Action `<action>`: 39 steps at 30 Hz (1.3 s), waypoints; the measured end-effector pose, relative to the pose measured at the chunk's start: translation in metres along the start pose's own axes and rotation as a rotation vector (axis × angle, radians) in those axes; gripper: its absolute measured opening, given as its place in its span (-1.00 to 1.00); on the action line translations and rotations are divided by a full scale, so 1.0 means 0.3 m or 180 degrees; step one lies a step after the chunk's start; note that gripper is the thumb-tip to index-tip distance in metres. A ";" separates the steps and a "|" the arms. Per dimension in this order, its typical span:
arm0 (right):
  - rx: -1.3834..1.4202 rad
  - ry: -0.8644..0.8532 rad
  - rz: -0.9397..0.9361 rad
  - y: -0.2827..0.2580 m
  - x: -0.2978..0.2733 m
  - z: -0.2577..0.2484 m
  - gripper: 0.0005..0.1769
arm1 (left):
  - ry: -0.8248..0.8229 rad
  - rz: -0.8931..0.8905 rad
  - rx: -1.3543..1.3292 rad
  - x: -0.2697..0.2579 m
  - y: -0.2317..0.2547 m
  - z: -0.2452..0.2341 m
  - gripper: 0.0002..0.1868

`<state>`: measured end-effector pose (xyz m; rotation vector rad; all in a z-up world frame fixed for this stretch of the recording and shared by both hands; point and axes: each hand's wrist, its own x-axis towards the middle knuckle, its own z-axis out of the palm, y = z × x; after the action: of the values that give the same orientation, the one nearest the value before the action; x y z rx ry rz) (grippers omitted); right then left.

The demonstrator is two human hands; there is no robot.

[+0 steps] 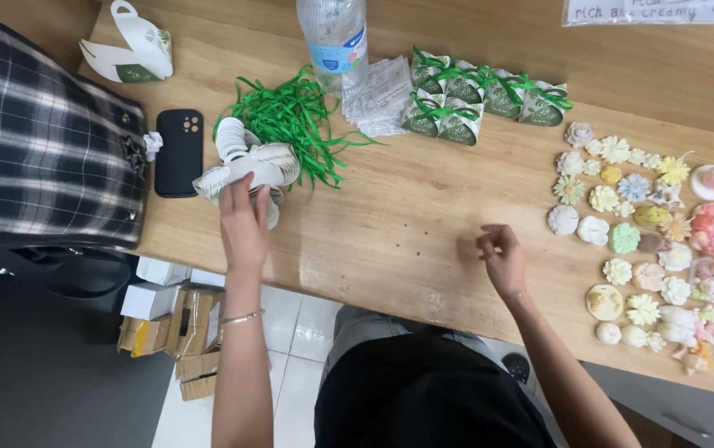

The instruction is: Packaging decorative flower-shaped candles into small gift boxes and tying them with green ribbons.

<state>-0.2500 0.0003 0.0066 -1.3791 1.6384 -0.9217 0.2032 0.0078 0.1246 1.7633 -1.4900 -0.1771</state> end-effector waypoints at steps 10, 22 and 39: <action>-0.0010 -0.0197 0.0334 -0.005 -0.214 0.006 -0.82 | -0.1234 -0.0099 0.1546 0.036 -0.228 0.025 -0.72; -0.0645 -0.0428 -0.0254 -0.004 -0.234 0.009 -0.89 | -0.0885 -0.0516 -0.0042 0.076 -0.134 -0.097 -0.79; 0.3330 -0.1940 0.1617 -0.470 -0.264 -0.005 -0.39 | -0.1077 0.2184 -0.1399 -0.256 0.621 0.142 -0.77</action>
<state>-0.1850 0.0581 0.1428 -0.3998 0.7420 -0.7487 0.0136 0.0581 0.1870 0.8405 -2.0269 -0.4216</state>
